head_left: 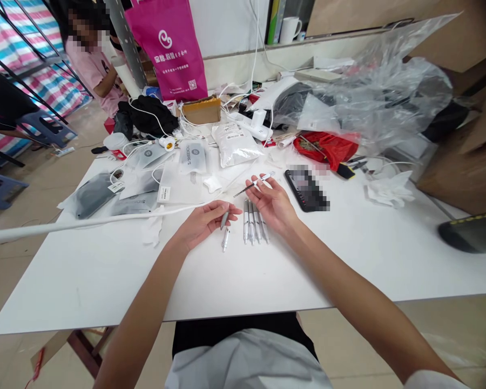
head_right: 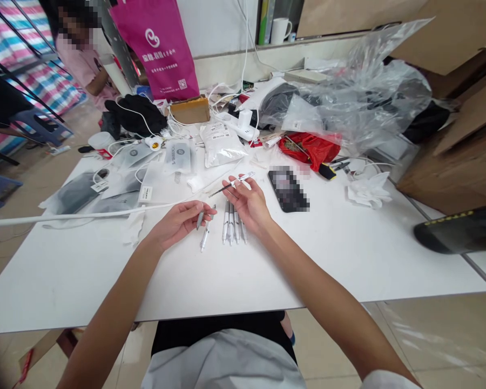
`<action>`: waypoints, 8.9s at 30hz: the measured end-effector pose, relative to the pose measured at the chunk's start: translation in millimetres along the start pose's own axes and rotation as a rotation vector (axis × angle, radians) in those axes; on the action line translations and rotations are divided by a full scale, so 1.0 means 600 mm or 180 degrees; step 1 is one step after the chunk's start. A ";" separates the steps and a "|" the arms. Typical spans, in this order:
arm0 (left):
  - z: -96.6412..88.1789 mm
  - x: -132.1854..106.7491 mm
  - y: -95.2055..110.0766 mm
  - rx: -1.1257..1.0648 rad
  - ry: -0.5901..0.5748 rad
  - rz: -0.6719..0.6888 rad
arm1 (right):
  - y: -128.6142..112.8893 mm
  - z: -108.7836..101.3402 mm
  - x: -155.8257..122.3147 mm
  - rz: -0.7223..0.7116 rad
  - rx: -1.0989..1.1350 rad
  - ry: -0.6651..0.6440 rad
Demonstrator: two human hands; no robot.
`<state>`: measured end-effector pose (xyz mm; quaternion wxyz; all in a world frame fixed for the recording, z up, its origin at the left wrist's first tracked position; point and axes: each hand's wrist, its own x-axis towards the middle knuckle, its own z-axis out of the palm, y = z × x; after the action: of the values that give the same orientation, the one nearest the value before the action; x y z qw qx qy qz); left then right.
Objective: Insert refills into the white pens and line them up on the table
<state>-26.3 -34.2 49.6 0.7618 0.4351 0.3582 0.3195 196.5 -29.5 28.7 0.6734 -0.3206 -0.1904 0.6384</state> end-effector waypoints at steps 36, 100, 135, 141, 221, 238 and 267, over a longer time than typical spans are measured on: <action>0.021 0.022 -0.009 -0.1432 0.1030 0.0227 | 0.007 -0.003 -0.001 0.0325 0.0021 -0.0200; 0.024 0.012 -0.026 0.0361 0.0639 0.0558 | 0.013 0.011 -0.014 -0.0805 -0.0797 -0.0295; 0.023 0.011 -0.025 -0.0025 0.0251 0.0314 | 0.008 0.012 -0.012 -0.0752 -0.0667 -0.0110; 0.026 0.009 -0.025 0.0116 0.0054 0.0299 | 0.011 0.016 -0.019 -0.0903 -0.0778 -0.0275; 0.022 0.018 -0.026 -0.0330 0.1282 0.0451 | 0.043 0.008 -0.051 -0.2480 -0.3327 -0.1366; 0.024 0.013 -0.018 -0.0219 0.1151 0.0587 | 0.040 0.018 -0.042 -0.1212 -0.2157 -0.0795; 0.029 0.007 -0.012 0.0088 0.1223 0.0801 | 0.027 0.025 -0.042 0.0524 -0.0699 -0.0783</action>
<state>-8.5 -41.3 48.3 0.6278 0.4179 0.4439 0.4839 171.7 -51.5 32.3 0.5514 -0.3262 -0.3130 0.7012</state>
